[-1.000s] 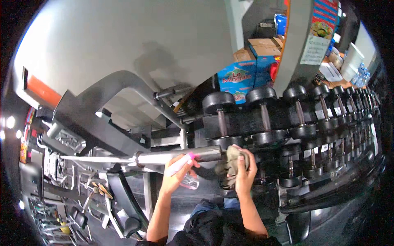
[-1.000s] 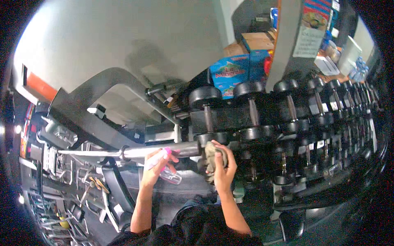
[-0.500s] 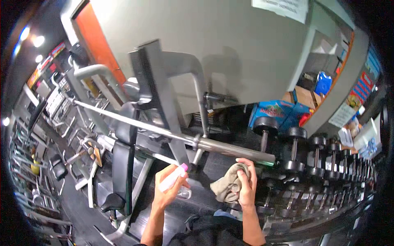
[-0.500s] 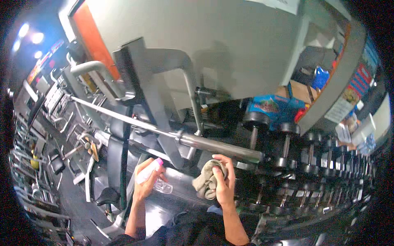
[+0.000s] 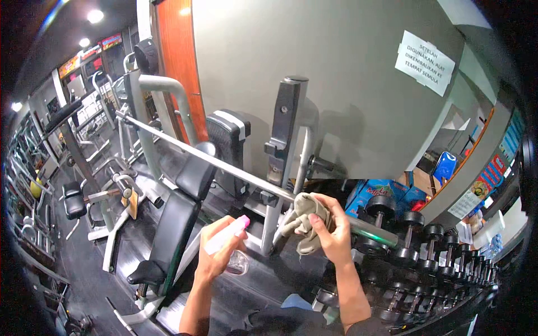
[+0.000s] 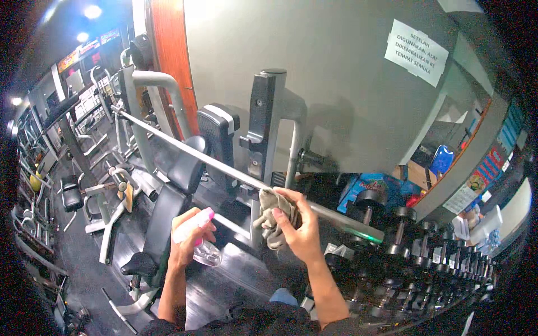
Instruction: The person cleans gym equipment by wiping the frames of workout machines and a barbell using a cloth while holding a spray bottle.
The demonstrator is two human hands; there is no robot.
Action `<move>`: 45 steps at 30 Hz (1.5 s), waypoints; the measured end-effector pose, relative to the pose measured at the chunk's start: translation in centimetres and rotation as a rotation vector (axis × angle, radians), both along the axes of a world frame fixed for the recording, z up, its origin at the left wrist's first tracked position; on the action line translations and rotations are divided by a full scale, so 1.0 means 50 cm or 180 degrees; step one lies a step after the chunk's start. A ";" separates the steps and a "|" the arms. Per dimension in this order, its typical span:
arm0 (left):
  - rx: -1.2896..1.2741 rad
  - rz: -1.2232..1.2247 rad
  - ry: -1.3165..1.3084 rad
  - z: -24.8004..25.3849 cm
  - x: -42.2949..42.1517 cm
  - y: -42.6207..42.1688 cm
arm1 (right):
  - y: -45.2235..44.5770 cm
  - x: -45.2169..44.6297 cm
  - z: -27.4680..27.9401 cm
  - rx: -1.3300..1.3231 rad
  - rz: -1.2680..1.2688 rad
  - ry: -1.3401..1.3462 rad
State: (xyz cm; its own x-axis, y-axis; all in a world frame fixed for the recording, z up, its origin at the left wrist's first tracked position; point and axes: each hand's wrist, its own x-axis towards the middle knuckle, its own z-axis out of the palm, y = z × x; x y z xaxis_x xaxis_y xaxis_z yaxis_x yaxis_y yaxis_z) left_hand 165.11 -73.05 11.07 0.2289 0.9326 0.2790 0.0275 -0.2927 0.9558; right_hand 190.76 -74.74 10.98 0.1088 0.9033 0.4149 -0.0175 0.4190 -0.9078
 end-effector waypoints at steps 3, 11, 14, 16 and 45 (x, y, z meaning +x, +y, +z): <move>0.0195 -0.0070 -0.0378 0.030 -0.002 0.042 | 0.030 0.004 0.065 0.0622 -0.0681 -0.0903; 0.0578 -0.0493 -0.0345 0.121 0.016 0.236 | 0.176 0.055 0.182 0.0786 -0.0797 -0.1301; 0.0466 -0.0639 -0.0277 0.186 0.037 0.313 | 0.267 0.093 0.218 0.1314 -0.1051 -0.1892; 0.0495 -0.0695 -0.0104 0.227 0.050 0.369 | 0.309 0.107 0.251 0.1325 -0.1079 -0.1759; 0.0560 -0.2197 0.1154 0.421 0.157 0.814 | 0.608 0.112 0.414 0.0333 -0.1089 -0.3338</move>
State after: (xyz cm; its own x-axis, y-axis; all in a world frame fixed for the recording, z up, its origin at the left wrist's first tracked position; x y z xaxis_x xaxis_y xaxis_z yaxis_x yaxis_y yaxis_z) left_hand 172.96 -32.35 32.11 0.8431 0.4965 0.2066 0.0853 -0.5028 0.8602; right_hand 196.37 -44.33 31.70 -0.1041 0.8478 0.5200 0.8705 0.3305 -0.3646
